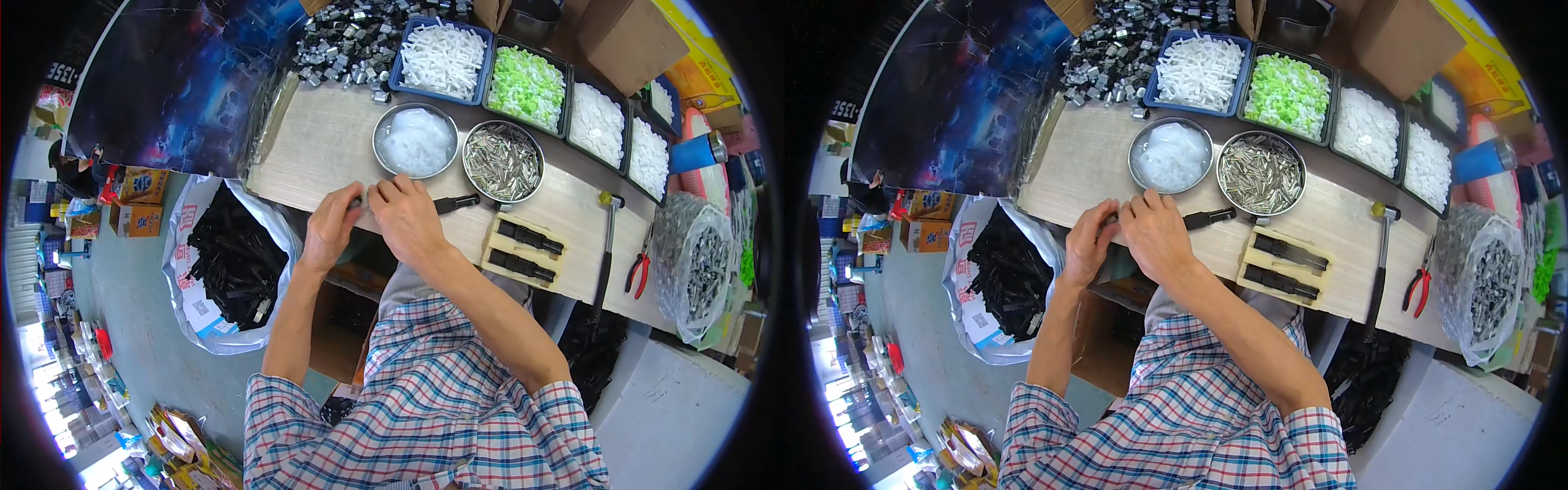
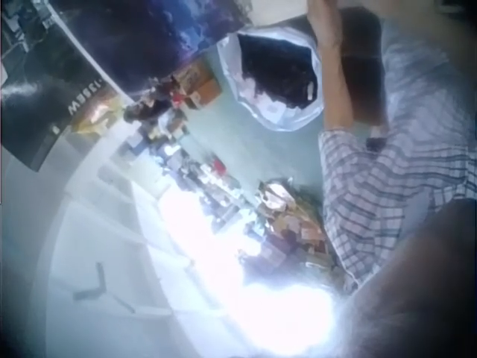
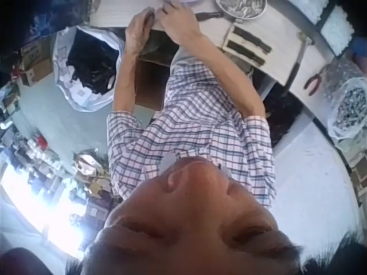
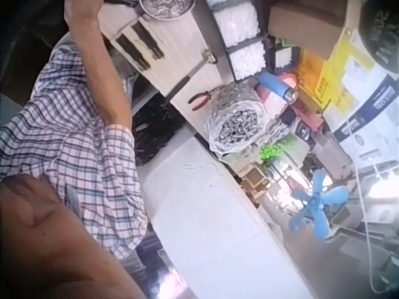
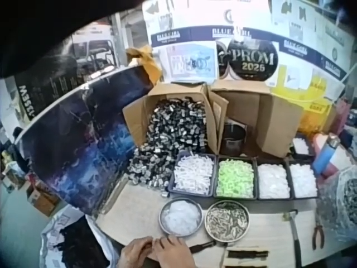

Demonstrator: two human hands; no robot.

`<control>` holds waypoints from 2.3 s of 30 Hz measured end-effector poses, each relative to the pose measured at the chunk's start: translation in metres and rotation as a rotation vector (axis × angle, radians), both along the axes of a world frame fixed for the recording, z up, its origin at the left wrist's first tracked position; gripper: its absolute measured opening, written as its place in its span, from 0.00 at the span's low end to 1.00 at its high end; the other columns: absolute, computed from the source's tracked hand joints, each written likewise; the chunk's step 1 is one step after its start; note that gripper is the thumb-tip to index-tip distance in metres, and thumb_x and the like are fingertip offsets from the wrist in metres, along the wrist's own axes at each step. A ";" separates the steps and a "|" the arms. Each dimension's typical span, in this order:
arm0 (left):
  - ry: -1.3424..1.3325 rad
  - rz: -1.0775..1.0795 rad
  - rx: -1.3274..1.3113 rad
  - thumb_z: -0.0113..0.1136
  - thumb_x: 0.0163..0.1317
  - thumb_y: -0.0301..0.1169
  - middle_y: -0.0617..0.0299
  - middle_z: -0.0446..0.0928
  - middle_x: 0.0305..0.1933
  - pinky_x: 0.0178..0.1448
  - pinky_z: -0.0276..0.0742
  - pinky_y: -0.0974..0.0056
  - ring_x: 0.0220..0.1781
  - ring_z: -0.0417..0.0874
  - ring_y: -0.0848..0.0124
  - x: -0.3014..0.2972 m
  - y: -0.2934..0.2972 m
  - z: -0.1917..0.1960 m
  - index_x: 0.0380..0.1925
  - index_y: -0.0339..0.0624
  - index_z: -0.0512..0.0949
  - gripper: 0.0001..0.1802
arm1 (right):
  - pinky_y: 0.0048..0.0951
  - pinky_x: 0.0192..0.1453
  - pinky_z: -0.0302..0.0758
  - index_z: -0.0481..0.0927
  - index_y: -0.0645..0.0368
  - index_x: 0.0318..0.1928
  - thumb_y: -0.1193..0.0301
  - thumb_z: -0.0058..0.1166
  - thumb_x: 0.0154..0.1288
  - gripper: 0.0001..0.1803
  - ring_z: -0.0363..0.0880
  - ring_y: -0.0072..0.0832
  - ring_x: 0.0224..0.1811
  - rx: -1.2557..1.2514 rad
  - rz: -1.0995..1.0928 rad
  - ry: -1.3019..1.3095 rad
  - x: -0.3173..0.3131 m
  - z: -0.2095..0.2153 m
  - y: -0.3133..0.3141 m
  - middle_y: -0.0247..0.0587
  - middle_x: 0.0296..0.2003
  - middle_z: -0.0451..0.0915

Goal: Assembling small mechanical mechanisms and gears into plastic toy housings at a factory workbench.

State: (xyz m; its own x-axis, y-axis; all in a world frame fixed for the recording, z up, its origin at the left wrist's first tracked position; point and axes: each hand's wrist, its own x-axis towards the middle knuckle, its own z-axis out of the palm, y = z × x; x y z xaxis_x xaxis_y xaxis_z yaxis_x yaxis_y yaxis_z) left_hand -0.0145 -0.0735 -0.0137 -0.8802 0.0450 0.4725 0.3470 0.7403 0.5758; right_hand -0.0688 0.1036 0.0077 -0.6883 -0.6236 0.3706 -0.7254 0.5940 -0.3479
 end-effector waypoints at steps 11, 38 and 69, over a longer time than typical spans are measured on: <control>-0.062 0.275 0.070 0.60 0.65 0.17 0.46 0.79 0.54 0.59 0.79 0.59 0.54 0.82 0.55 -0.010 0.015 0.023 0.56 0.34 0.79 0.18 | 0.40 0.54 0.73 0.80 0.59 0.47 0.74 0.67 0.54 0.18 0.77 0.40 0.51 -0.122 0.003 -0.075 0.004 0.002 0.008 0.42 0.46 0.80; 0.127 0.184 -0.124 0.62 0.62 0.21 0.48 0.83 0.46 0.54 0.80 0.56 0.47 0.85 0.52 -0.219 0.000 0.016 0.47 0.36 0.83 0.12 | 0.30 0.51 0.80 0.81 0.65 0.45 0.84 0.64 0.62 0.11 0.85 0.36 0.46 -0.476 -0.261 -0.267 0.037 0.052 0.160 0.46 0.44 0.85; -0.042 0.025 -0.109 0.61 0.63 0.23 0.49 0.82 0.47 0.46 0.81 0.56 0.46 0.86 0.55 -0.191 -0.018 0.001 0.48 0.36 0.79 0.13 | 0.38 0.51 0.80 0.82 0.61 0.37 0.82 0.66 0.55 0.09 0.82 0.43 0.48 -0.084 -0.238 -0.026 0.023 0.021 0.183 0.41 0.45 0.88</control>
State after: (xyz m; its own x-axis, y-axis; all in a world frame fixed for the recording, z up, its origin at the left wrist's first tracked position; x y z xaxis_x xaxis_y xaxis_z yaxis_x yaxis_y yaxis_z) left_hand -0.2059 -0.0916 -0.0129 -0.9005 0.0717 0.4289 0.3049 0.8074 0.5051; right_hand -0.0454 0.2867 0.0286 -0.8221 -0.4104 0.3946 -0.5586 0.7154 -0.4197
